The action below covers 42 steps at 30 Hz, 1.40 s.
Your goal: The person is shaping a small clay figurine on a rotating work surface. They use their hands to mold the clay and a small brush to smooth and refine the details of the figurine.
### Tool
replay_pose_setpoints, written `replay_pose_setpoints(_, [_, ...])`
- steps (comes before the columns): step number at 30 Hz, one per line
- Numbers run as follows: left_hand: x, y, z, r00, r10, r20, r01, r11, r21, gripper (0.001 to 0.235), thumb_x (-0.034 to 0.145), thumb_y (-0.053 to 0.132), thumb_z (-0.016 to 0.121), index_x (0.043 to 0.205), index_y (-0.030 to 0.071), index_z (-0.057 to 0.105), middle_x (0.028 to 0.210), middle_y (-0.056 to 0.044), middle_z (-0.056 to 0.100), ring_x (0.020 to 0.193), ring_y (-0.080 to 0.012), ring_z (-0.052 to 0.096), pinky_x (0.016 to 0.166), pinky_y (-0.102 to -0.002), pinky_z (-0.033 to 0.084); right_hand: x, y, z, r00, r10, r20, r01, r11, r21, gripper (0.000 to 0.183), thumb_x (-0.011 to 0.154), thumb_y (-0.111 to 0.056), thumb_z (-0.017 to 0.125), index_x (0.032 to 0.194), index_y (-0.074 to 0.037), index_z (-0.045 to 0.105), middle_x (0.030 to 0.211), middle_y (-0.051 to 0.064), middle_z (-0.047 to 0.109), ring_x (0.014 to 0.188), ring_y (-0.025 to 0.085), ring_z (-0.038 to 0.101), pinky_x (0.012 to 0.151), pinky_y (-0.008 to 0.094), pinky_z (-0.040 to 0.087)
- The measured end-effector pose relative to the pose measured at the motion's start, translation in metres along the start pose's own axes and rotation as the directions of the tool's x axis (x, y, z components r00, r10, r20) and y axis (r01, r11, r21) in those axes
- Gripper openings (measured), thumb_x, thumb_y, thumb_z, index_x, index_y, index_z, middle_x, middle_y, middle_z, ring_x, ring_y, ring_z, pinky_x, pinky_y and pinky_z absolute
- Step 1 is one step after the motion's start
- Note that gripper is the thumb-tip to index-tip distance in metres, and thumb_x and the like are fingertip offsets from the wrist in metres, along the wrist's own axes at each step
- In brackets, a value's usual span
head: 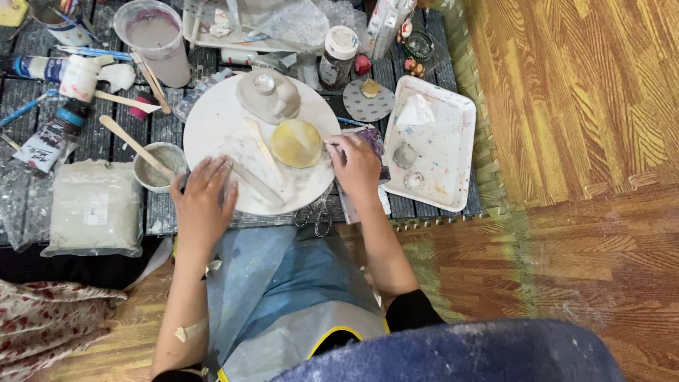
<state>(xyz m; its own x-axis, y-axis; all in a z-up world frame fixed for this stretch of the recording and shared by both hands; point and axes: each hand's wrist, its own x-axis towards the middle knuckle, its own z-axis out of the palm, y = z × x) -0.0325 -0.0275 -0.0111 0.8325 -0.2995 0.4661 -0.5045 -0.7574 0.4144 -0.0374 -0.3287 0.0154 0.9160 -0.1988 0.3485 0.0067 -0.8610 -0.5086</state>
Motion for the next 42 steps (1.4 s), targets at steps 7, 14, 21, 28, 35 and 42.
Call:
replay_pose_setpoints(7, [-0.012, 0.011, 0.001, 0.998, 0.049, 0.04, -0.053, 0.994, 0.099, 0.037, 0.1, 0.027, 0.066, 0.132, 0.009, 0.069, 0.145, -0.007, 0.063, 0.142, -0.0251, 0.052, 0.119, -0.054, 0.027, -0.024, 0.009, 0.001, 0.983, -0.166, 0.076, 0.163, 0.986, 0.042, 0.024, 0.101, -0.025, 0.065, 0.118, -0.011, 0.074, 0.116, 0.008, 0.073, 0.107, 0.03, 0.066, 0.091, 0.04, 0.055])
replay_pose_setpoints(14, [-0.026, 0.033, -0.013, 0.995, 0.091, 0.037, -0.089, 0.995, -0.037, 0.038, 0.093, 0.024, 0.07, 0.128, 0.01, 0.07, 0.14, -0.006, 0.064, 0.137, -0.0243, 0.053, 0.116, -0.053, 0.029, -0.019, 0.01, -0.013, 0.966, -0.111, 0.235, 0.065, 0.978, 0.197, 0.069, 0.077, -0.034, 0.083, 0.136, -0.004, 0.062, 0.12, 0.022, 0.064, 0.105, 0.038, 0.064, 0.091, 0.043, 0.05])
replay_pose_setpoints(21, [0.002, 0.071, 0.017, 0.986, 0.155, 0.068, -0.161, 0.983, 0.087, 0.029, 0.089, 0.026, 0.073, 0.116, 0.013, 0.075, 0.123, -0.002, 0.069, 0.122, -0.0249, 0.059, 0.105, -0.05, 0.036, -0.007, 0.016, 0.004, 0.969, -0.089, 0.231, 0.056, 0.988, 0.146, 0.038, 0.081, -0.025, 0.083, 0.114, -0.008, 0.076, 0.106, 0.015, 0.072, 0.096, 0.034, 0.07, 0.089, 0.04, 0.054])
replay_pose_setpoints(28, [0.011, 0.08, 0.028, 0.991, 0.124, 0.047, -0.129, 0.986, 0.105, 0.017, 0.09, 0.017, 0.072, 0.105, 0.012, 0.077, 0.107, -0.003, 0.07, 0.107, -0.0234, 0.061, 0.098, -0.045, 0.042, -0.023, 0.015, 0.011, 0.977, -0.119, 0.177, 0.081, 0.975, 0.205, 0.024, 0.088, -0.021, 0.077, 0.108, -0.006, 0.073, 0.099, 0.014, 0.071, 0.091, 0.035, 0.07, 0.083, 0.041, 0.055])
replay_pose_setpoints(35, [0.021, 0.091, 0.024, 0.989, 0.146, 0.014, -0.136, 0.947, -0.291, 0.022, 0.093, 0.015, 0.069, 0.112, 0.004, 0.072, 0.097, -0.011, 0.071, 0.095, -0.0292, 0.066, 0.09, -0.044, 0.044, -0.027, 0.01, 0.011, 0.975, -0.184, 0.124, 0.152, 0.96, 0.234, 0.018, 0.093, -0.013, 0.072, 0.108, -0.005, 0.069, 0.103, 0.016, 0.07, 0.096, 0.038, 0.068, 0.084, 0.043, 0.053])
replay_pose_setpoints(42, [0.042, 0.097, 0.049, 0.991, 0.105, -0.087, -0.133, 0.888, -0.44, 0.019, 0.093, 0.012, 0.074, 0.111, 0.006, 0.07, 0.104, -0.012, 0.075, 0.097, -0.0309, 0.07, 0.089, -0.043, 0.049, -0.036, 0.035, 0.027, 0.979, 0.017, 0.204, -0.144, 0.765, 0.628, 0.021, 0.102, -0.01, 0.064, 0.12, -0.002, 0.063, 0.101, 0.01, 0.067, 0.084, 0.019, 0.064, 0.07, 0.031, 0.051])
